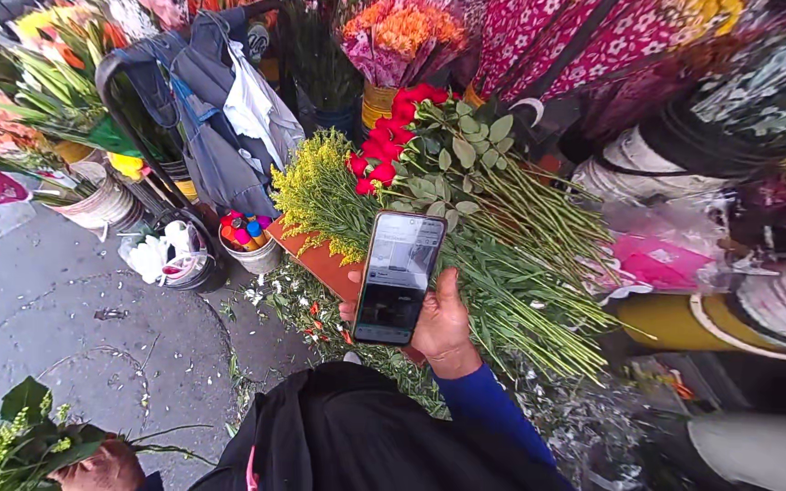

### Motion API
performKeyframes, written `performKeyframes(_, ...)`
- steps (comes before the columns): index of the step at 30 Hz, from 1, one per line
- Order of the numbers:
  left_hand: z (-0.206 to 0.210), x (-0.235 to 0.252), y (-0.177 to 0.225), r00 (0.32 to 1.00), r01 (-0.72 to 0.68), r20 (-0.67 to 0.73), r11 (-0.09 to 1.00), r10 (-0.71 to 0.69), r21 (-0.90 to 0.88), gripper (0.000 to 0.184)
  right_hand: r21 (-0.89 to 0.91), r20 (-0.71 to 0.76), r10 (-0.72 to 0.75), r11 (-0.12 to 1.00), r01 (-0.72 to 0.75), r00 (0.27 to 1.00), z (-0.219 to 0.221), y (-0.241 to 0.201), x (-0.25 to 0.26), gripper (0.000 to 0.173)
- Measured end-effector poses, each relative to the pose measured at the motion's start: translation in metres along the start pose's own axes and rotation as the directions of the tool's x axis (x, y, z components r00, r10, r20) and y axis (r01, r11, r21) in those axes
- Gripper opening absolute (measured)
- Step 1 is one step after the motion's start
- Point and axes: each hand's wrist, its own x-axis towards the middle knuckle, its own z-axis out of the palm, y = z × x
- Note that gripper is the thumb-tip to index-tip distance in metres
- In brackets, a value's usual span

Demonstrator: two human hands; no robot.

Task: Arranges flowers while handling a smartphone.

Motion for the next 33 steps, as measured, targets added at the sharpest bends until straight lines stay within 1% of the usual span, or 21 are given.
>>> performKeyframes(1,0.000,0.000,0.001,1.000,0.016,-0.010,0.999,-0.015,0.052,0.035,-0.055,-0.089,-0.005,0.998,0.000,0.996,0.003,0.003,-0.002,0.073)
performKeyframes(3,0.000,0.001,0.000,0.999,0.020,-0.031,0.997,-0.018,0.079,0.036,-0.049,-0.200,0.056,0.997,-0.067,0.978,-0.002,0.013,-0.005,0.074)
performKeyframes(5,-0.001,0.004,-0.006,0.999,0.004,-0.052,1.000,-0.005,-0.011,0.033,-0.011,-0.266,0.157,0.986,-0.166,0.951,-0.009,0.025,-0.013,0.081)
performKeyframes(7,-0.001,0.007,-0.014,0.997,-0.026,-0.071,0.987,0.015,-0.161,0.024,-0.031,-0.380,0.185,0.977,-0.212,0.907,-0.010,0.034,-0.021,0.079)
performKeyframes(9,-0.001,0.009,-0.017,0.998,-0.029,-0.056,0.972,0.016,-0.234,0.019,-0.095,-0.549,0.150,0.966,-0.240,0.822,-0.008,0.036,-0.025,0.075)
performKeyframes(10,0.000,0.009,-0.016,0.999,-0.027,-0.050,0.971,0.016,-0.236,0.018,-0.128,-0.630,0.127,0.956,-0.263,0.766,-0.007,0.036,-0.026,0.073)
performKeyframes(12,0.002,0.010,-0.016,0.999,-0.026,-0.040,0.975,0.017,-0.219,0.017,-0.171,-0.743,0.094,0.930,-0.324,0.662,-0.007,0.034,-0.027,0.062)
performKeyframes(14,0.005,0.012,-0.016,0.999,-0.028,-0.030,0.973,0.021,-0.228,0.016,-0.196,-0.777,0.082,0.910,-0.364,0.624,-0.005,0.034,-0.030,0.054)
performKeyframes(16,0.009,0.012,-0.014,0.999,-0.031,-0.019,0.962,0.026,-0.271,0.014,-0.200,-0.785,0.071,0.912,-0.359,0.616,-0.005,0.034,-0.032,0.052)
performKeyframes(18,0.014,0.012,-0.013,1.000,-0.025,-0.009,0.952,0.023,-0.306,0.013,-0.217,-0.800,0.041,0.910,-0.352,0.598,-0.005,0.035,-0.033,0.044)
performKeyframes(20,0.016,0.010,-0.008,0.999,-0.012,0.025,0.955,0.021,-0.297,0.014,-0.261,-0.797,-0.007,0.906,-0.333,0.604,-0.007,0.037,-0.033,0.032)
performKeyframes(21,0.018,0.010,-0.006,0.999,-0.007,0.033,0.955,0.017,-0.298,0.014,-0.297,-0.785,-0.037,0.899,-0.323,0.619,-0.008,0.039,-0.034,0.023)
performKeyframes(22,0.019,0.011,-0.007,0.999,-0.011,0.031,0.953,0.021,-0.301,0.014,-0.330,-0.771,-0.062,0.890,-0.314,0.633,-0.008,0.040,-0.035,0.018)
performKeyframes(23,0.019,0.011,-0.007,0.999,-0.017,0.029,0.952,0.027,-0.305,0.013,-0.358,-0.757,-0.077,0.880,-0.313,0.649,-0.009,0.041,-0.035,0.018)
performKeyframes(25,0.019,0.012,-0.006,0.999,-0.034,0.029,0.955,0.045,-0.295,0.012,-0.379,-0.730,-0.072,0.871,-0.314,0.680,-0.011,0.041,-0.039,0.027)
performKeyframes(26,0.018,0.013,-0.007,0.998,-0.043,0.029,0.952,0.054,-0.303,0.013,-0.379,-0.711,-0.056,0.871,-0.314,0.701,-0.013,0.041,-0.042,0.038)
performKeyframes(30,0.017,0.017,-0.014,0.997,-0.054,0.025,0.936,0.066,-0.348,0.014,-0.395,-0.590,0.015,0.867,-0.304,0.807,-0.018,0.051,-0.060,0.094)
performKeyframes(31,0.016,0.017,-0.015,0.997,-0.053,0.025,0.937,0.066,-0.345,0.014,-0.400,-0.553,0.028,0.867,-0.295,0.832,-0.018,0.054,-0.065,0.102)
performKeyframes(33,0.015,0.017,-0.017,0.997,-0.053,0.031,0.943,0.067,-0.328,0.014,-0.410,-0.484,0.050,0.869,-0.278,0.873,-0.019,0.059,-0.072,0.107)
